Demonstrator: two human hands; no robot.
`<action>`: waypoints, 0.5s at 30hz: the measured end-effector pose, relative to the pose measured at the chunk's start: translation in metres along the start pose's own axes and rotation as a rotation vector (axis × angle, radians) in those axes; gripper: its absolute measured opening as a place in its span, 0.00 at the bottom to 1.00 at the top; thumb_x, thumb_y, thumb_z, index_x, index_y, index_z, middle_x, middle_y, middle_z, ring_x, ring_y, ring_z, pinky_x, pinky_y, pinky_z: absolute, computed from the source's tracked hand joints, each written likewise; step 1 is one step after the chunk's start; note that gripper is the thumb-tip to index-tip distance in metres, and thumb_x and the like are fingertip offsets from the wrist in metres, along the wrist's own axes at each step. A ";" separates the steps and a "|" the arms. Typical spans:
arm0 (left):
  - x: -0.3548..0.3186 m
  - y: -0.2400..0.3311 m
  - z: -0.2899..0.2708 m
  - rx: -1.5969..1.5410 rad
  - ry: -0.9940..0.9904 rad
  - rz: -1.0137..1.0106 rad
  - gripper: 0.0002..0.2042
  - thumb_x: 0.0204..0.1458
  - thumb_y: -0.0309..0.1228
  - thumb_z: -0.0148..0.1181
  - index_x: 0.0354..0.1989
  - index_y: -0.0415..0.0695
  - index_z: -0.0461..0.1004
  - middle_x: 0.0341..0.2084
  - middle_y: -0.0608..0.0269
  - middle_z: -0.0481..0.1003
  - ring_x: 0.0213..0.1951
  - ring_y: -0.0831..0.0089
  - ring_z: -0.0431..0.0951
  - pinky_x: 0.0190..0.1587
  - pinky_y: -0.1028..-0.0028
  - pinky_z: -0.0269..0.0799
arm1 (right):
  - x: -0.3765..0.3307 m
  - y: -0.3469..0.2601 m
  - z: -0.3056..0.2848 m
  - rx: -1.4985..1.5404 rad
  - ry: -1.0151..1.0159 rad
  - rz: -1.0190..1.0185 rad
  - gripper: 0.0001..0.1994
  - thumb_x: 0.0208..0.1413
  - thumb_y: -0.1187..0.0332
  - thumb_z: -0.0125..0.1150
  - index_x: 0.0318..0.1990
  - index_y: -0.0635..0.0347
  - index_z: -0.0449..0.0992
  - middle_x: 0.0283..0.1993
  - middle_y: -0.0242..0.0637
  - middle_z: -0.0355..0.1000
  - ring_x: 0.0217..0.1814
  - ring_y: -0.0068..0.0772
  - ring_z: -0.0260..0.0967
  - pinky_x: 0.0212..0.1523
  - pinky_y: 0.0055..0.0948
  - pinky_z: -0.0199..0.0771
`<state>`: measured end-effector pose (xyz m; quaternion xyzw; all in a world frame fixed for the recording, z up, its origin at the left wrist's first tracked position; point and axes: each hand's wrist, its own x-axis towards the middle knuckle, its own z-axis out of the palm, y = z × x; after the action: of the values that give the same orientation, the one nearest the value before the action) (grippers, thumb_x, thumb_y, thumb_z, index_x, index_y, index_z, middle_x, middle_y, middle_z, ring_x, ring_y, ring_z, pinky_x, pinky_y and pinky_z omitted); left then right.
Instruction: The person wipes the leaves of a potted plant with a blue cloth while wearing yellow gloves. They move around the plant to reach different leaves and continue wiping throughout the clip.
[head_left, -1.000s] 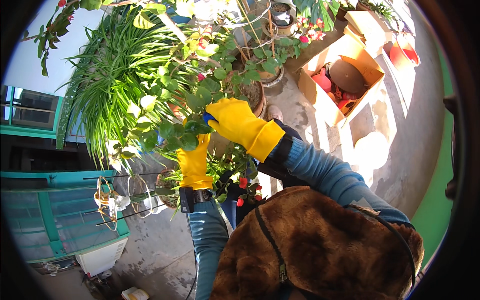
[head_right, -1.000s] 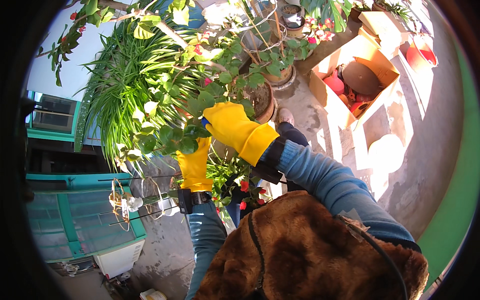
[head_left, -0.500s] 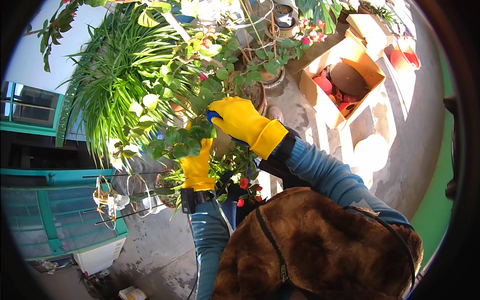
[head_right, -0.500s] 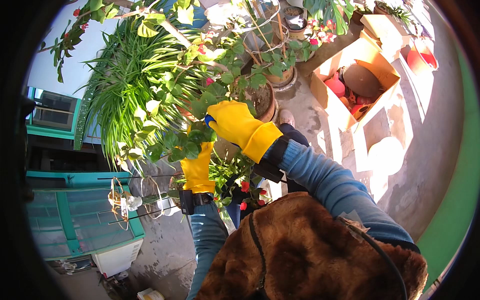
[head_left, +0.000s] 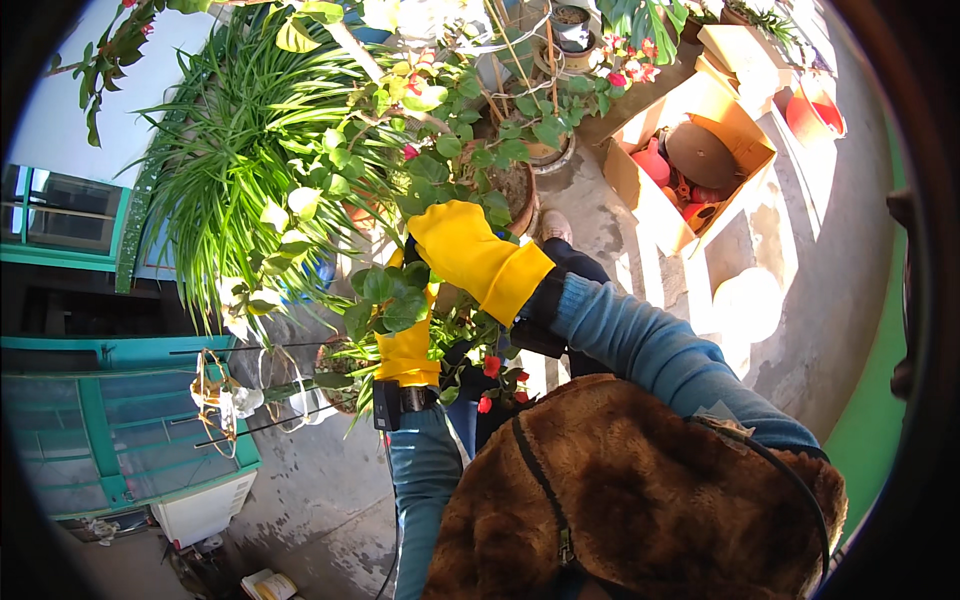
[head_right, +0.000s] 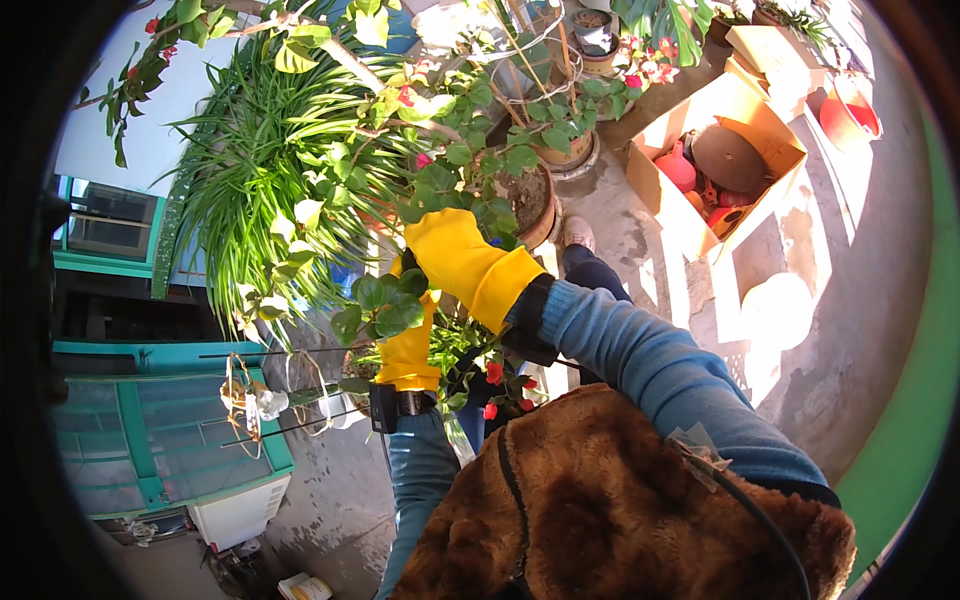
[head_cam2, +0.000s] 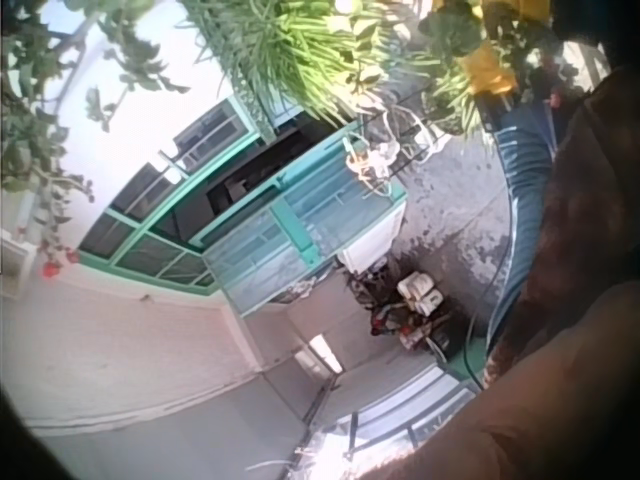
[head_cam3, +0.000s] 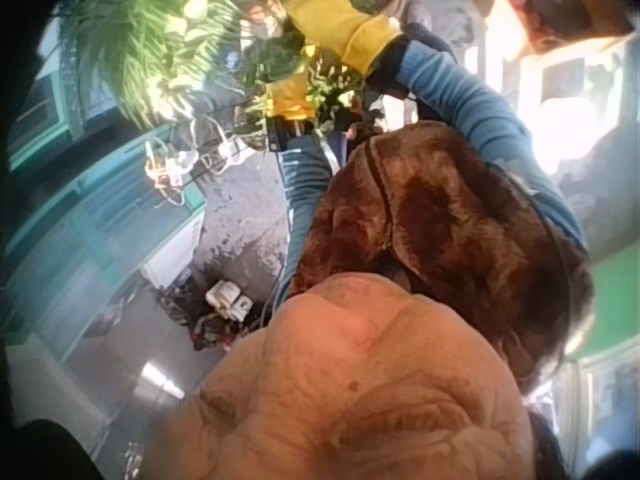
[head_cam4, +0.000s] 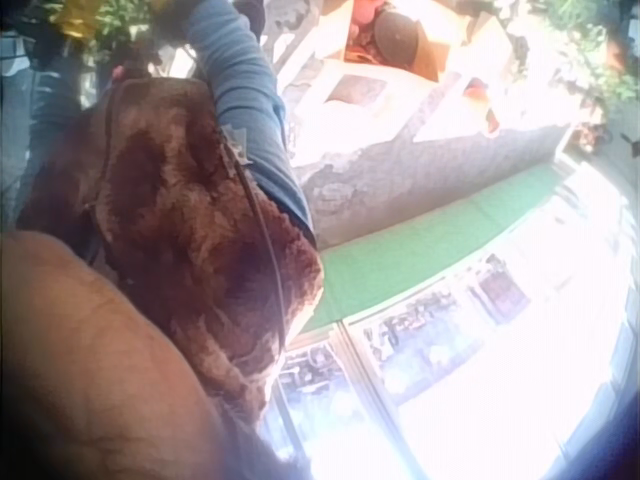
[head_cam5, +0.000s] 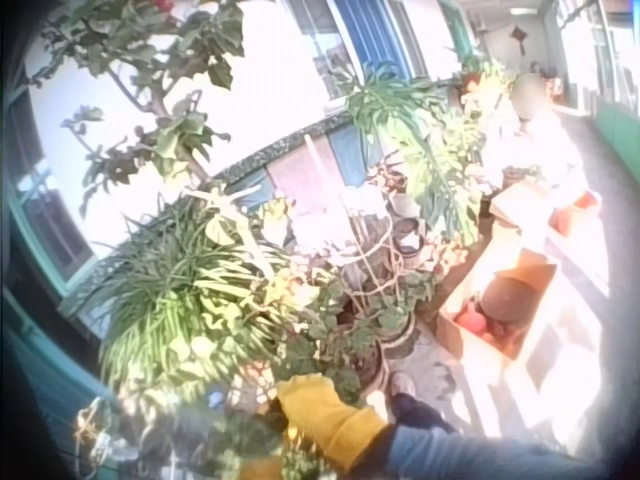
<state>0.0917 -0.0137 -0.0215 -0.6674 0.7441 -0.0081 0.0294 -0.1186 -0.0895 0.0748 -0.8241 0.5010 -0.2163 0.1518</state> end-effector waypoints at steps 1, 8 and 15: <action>0.000 0.002 -0.003 0.078 -0.111 -0.024 0.20 0.66 0.41 0.54 0.62 0.45 0.71 0.56 0.55 0.76 0.56 0.58 0.77 0.59 0.61 0.73 | -0.003 0.004 -0.002 0.012 0.019 0.026 0.11 0.58 0.59 0.66 0.42 0.53 0.84 0.43 0.43 0.82 0.47 0.51 0.81 0.45 0.48 0.81; 0.000 0.003 -0.002 -2.519 -0.112 0.048 0.20 0.69 0.38 0.49 0.67 0.46 0.68 0.60 0.56 0.76 0.61 0.59 0.75 0.67 0.55 0.68 | -0.014 0.002 -0.001 0.170 0.031 -0.085 0.11 0.59 0.57 0.63 0.42 0.52 0.81 0.45 0.44 0.80 0.49 0.54 0.79 0.47 0.50 0.78; -0.011 0.004 0.004 0.018 0.209 0.053 0.14 0.65 0.45 0.59 0.48 0.50 0.81 0.43 0.63 0.83 0.48 0.63 0.82 0.53 0.63 0.75 | -0.003 -0.013 0.010 0.019 -0.083 -0.105 0.11 0.50 0.62 0.70 0.40 0.53 0.85 0.41 0.44 0.83 0.44 0.51 0.83 0.44 0.44 0.82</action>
<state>0.0894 -0.0019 -0.0250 -0.6427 0.7603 -0.0839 -0.0422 -0.1053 -0.0805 0.0716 -0.8562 0.4482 -0.1941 0.1687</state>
